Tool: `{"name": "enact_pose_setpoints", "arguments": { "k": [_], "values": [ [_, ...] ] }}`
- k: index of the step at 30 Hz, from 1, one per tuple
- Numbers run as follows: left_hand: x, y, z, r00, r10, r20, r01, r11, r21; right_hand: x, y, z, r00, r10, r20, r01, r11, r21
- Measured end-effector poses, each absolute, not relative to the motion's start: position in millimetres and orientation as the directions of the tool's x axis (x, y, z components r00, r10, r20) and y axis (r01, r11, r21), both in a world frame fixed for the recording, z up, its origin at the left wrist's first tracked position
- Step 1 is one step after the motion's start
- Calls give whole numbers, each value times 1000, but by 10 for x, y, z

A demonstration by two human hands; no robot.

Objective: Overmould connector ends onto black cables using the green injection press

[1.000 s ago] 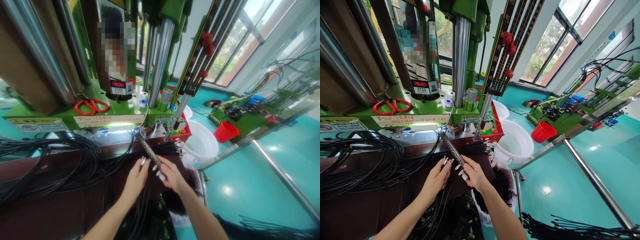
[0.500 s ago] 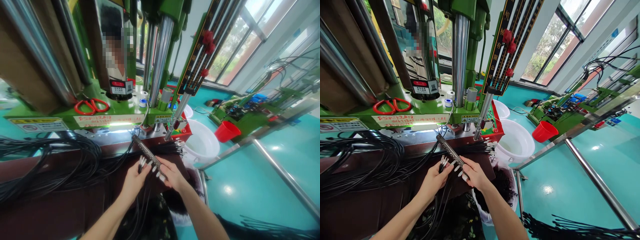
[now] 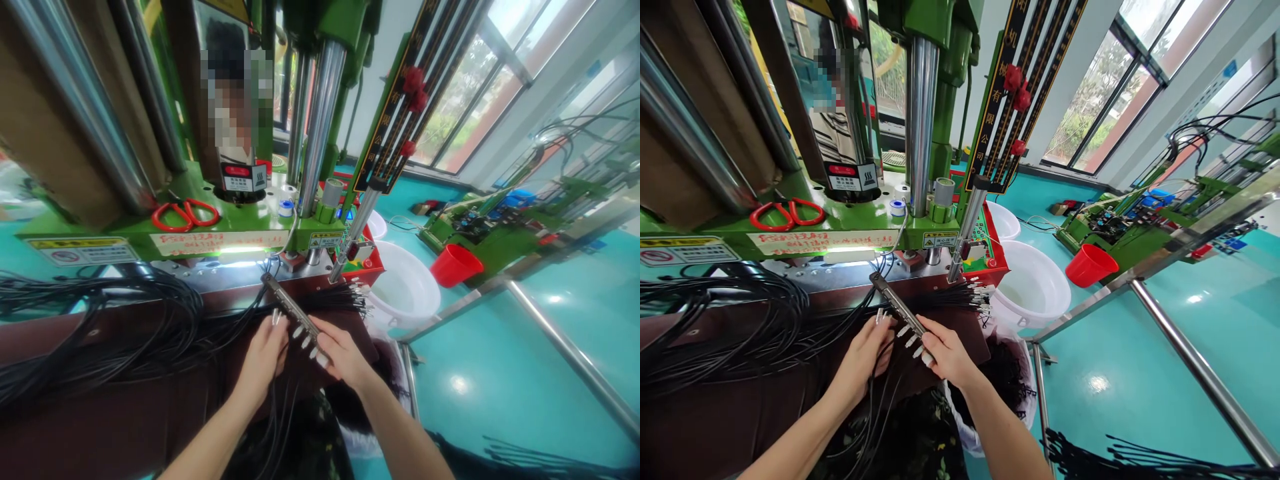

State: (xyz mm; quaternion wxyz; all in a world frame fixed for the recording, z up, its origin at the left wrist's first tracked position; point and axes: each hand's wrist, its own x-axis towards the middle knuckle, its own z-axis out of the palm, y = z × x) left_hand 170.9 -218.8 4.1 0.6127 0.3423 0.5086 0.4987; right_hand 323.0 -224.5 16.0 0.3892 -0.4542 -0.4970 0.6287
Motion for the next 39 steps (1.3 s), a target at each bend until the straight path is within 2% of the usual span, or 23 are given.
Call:
{"name": "enact_pose_setpoints", "arguments": {
  "k": [3, 7, 14, 16, 21, 23, 27, 30, 33, 39],
  "values": [
    [1684, -2164, 42, -51, 952, -301, -270, 277, 922, 3240, -2233, 171, -276, 938, -209, -63, -234, -970],
    [1646, -2164, -30, -47, 967, -250, -209, 236, 949, 3262, -2213, 150, -306, 918, -253, -50, -281, -958],
    [1618, -2157, -42, -46, 963, -265, -257, 245, 935, 3289, -2198, 172, -341, 906, -250, 37, -253, -967],
    [1611, -2147, -47, -35, 961, -274, -277, 254, 927, 3289, -2201, 173, -349, 906, -239, 84, -224, -971],
    [1611, -2144, -94, -48, 962, -269, -293, 244, 924, 3275, -2220, 102, -364, 926, -101, 207, -25, -978],
    [1610, -2148, -84, -42, 961, -274, -291, 250, 924, 3271, -2223, 71, -371, 922, -114, 161, -57, -985],
    [1534, -2144, 19, -88, 956, -281, -298, 244, 923, 3278, -2214, 63, -343, 910, -230, -4, -246, -969],
    [1443, -2137, 107, 66, 939, -338, -401, 335, 852, 3296, -2204, 89, -312, 911, -270, -16, -289, -957],
    [1416, -2133, 142, 247, 885, -395, -401, 464, 790, 3303, -2202, 120, -318, 909, -268, 6, -281, -960],
    [1489, -2107, 83, 242, 900, -362, -276, 421, 864, 3274, -2221, 167, -341, 897, -280, 14, -293, -956]
  ]
}}
